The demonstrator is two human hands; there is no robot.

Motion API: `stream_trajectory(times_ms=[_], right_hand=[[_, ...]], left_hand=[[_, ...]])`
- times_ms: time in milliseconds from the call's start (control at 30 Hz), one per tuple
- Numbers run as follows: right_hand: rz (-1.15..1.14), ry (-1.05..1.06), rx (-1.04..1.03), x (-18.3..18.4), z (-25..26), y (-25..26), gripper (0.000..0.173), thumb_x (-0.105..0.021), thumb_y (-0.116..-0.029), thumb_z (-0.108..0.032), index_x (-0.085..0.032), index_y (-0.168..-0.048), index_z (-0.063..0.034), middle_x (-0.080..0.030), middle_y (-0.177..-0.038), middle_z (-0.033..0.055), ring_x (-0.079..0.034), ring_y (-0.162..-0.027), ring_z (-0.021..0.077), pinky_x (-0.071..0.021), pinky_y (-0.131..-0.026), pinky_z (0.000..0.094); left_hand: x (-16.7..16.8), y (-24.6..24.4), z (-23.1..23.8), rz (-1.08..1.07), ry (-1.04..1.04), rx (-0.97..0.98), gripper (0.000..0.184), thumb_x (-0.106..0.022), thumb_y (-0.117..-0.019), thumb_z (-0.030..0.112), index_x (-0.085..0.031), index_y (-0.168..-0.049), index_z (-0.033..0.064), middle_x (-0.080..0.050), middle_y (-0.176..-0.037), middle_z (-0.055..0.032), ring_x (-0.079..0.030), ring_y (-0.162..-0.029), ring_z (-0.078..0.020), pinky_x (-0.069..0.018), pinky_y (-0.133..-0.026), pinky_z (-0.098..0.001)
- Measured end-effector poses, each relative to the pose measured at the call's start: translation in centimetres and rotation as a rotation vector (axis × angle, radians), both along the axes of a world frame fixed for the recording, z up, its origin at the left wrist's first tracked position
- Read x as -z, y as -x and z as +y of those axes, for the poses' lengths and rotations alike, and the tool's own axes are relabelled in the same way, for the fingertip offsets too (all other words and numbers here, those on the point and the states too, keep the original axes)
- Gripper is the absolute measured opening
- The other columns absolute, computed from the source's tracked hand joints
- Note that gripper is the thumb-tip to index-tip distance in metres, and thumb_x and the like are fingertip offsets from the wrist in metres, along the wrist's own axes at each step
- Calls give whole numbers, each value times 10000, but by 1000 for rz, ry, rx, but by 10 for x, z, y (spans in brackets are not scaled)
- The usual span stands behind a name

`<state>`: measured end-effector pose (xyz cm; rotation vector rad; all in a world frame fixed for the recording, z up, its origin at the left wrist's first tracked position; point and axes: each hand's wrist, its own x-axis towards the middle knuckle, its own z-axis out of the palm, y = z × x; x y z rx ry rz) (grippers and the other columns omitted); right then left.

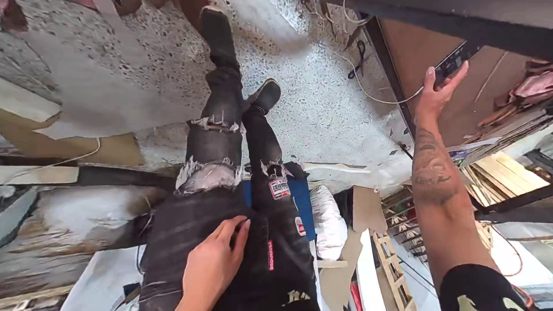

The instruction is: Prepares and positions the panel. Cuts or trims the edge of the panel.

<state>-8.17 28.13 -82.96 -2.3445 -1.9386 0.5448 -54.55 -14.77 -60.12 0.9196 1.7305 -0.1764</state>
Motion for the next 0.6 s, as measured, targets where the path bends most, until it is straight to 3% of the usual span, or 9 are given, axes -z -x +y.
stream_trajectory(times_ms=[67, 133, 200, 267, 367, 433, 500, 533, 600], right_hand=[[-111, 19, -4, 5, 0, -1, 950, -577, -943, -675, -305, -1621, -67, -487, -1522, 229, -496, -1394, 286, -397, -1175, 415], [-170, 1, 28, 8, 1, -4, 941, -560, -919, -733, -376, -1606, -116, -513, -1491, 229, -489, -1384, 324, -381, -1173, 443], [-90, -48, 69, 4, -1, -3, 1034, -611, -900, -712, -263, -1636, -74, -437, -1566, 227, -461, -1426, 294, -382, -1189, 418], [-4, -83, 120, -1, -4, -1, 1091, -657, -896, -671, -171, -1646, -44, -392, -1594, 234, -502, -1395, 263, -456, -1131, 387], [20, -80, 190, -16, -20, 12, 1115, -680, -886, -657, -142, -1647, -46, -395, -1586, 238, -550, -1338, 270, -513, -1053, 390], [17, 4, 143, -36, -49, 28, 1080, -658, -916, -639, -144, -1638, -23, -402, -1570, 255, -529, -1352, 307, -499, -1076, 433], [48, 211, 61, -66, -106, 53, 910, -618, -975, -566, -256, -1595, -7, -489, -1501, 221, -556, -1328, 267, -497, -1095, 427], [97, 322, -7, -82, -139, 72, 763, -620, -1002, -467, -380, -1535, 23, -557, -1440, 217, -592, -1292, 249, -505, -1100, 409], [250, 558, -180, -125, -209, 111, 483, -624, -1009, -311, -607, -1393, -18, -710, -1232, 135, -691, -1124, 184, -566, -1014, 375]], left_hand=[[5, -1, -12, 10, 3, 26, 461, -414, -1043, 497, -749, -1114, 189, -754, -944, -27, -717, -706, -215, -559, -557, -470], [9, -2, -17, 10, 5, 37, 465, -407, -1044, 498, -752, -1109, 192, -756, -944, -25, -719, -706, -217, -560, -558, -477], [11, -4, -19, 14, 10, 57, 459, -407, -1039, 496, -754, -1100, 202, -756, -939, -17, -720, -704, -215, -559, -550, -474], [14, -4, -21, 23, 6, 83, 458, -406, -1035, 497, -760, -1095, 212, -759, -936, -14, -721, -690, -216, -555, -537, -472], [18, 0, -18, 35, 4, 110, 478, -390, -1035, 507, -761, -1095, 211, -763, -936, -16, -725, -698, -222, -558, -545, -485], [19, 3, -12, 35, -5, 112, 486, -381, -1034, 511, -758, -1106, 214, -767, -958, -14, -733, -720, -221, -566, -565, -490], [14, 5, -5, 30, -10, 115, 478, -383, -1038, 502, -754, -1115, 211, -769, -977, -18, -740, -749, -231, -577, -590, -501], [13, 7, 3, 34, -14, 118, 475, -386, -1039, 501, -756, -1119, 215, -771, -983, -22, -745, -769, -239, -584, -611, -518], [6, 16, 24, 29, 7, 118, 464, -411, -1043, 511, -756, -1142, 217, -774, -998, -42, -749, -810, -269, -586, -668, -577]])
